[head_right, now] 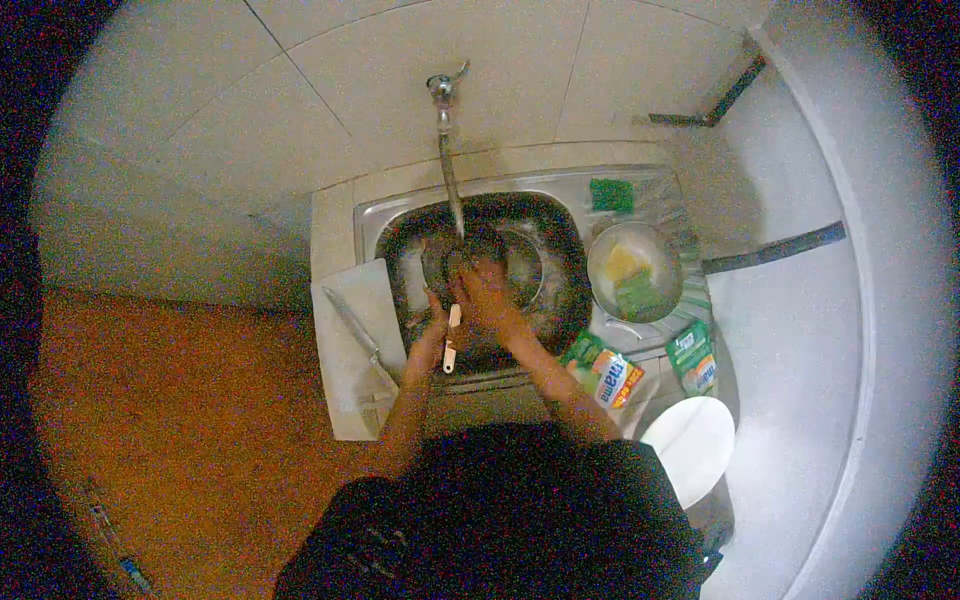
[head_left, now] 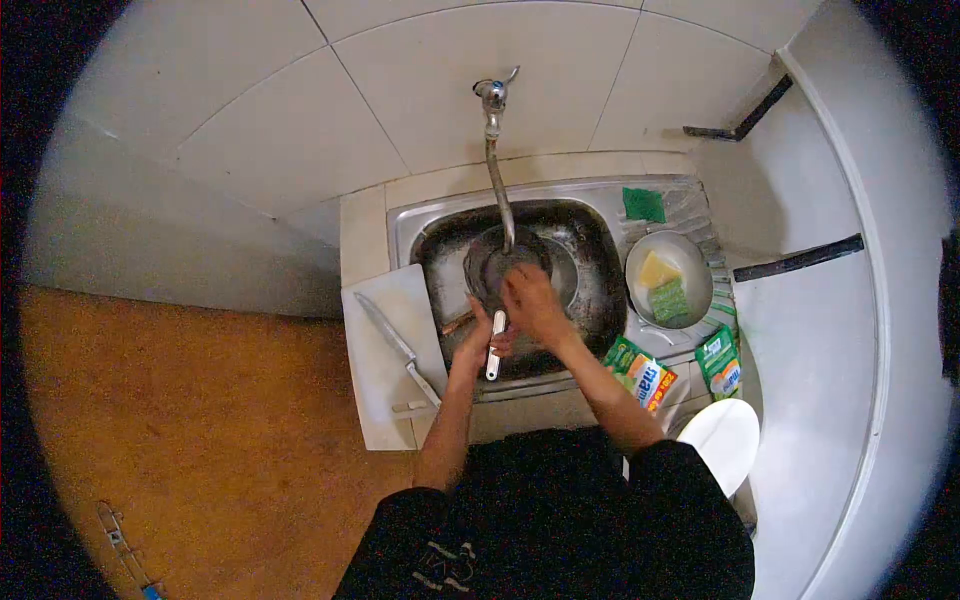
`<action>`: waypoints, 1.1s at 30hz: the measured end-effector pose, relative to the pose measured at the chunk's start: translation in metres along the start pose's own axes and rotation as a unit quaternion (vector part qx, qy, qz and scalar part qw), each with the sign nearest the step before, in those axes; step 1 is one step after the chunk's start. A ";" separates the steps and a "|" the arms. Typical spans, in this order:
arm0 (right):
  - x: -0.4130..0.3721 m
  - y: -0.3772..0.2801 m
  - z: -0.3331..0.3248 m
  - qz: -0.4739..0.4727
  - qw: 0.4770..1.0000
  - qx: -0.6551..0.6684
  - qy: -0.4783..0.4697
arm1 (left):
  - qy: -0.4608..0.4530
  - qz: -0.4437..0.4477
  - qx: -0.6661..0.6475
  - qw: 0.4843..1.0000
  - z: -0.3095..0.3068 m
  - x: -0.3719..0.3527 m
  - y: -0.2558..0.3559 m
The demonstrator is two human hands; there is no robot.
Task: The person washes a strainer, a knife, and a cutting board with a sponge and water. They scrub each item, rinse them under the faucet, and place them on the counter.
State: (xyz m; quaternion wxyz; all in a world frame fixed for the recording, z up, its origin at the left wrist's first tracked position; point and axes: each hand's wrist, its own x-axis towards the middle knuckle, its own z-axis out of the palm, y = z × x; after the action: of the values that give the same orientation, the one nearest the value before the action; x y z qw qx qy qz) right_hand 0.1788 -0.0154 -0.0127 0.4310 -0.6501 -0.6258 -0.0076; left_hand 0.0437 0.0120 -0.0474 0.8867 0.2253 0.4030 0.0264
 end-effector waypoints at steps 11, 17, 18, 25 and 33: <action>-0.067 0.055 0.034 0.547 0.788 0.241 -0.149 | -0.043 -0.042 -0.010 0.998 0.008 0.034 0.014; -0.051 0.037 0.037 0.646 0.567 0.511 0.033 | -0.075 -0.056 0.071 0.993 0.026 0.034 0.027; -0.046 0.032 0.030 0.637 0.573 0.513 0.052 | -0.014 -0.024 0.130 0.991 0.037 0.026 0.031; -0.065 0.070 0.056 0.554 0.735 0.386 0.062 | 0.370 0.232 0.153 0.886 0.119 0.049 0.040; -0.045 0.061 0.046 0.393 0.865 0.224 0.216 | 0.404 0.458 0.595 0.523 -0.006 0.130 0.024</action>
State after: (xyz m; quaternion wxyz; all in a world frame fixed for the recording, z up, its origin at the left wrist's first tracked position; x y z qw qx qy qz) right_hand 0.1944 -0.0160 -0.0997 0.6568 -0.7102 -0.1944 0.1625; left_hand 0.1301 0.0657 -0.1316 0.1550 0.8190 0.4815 0.2708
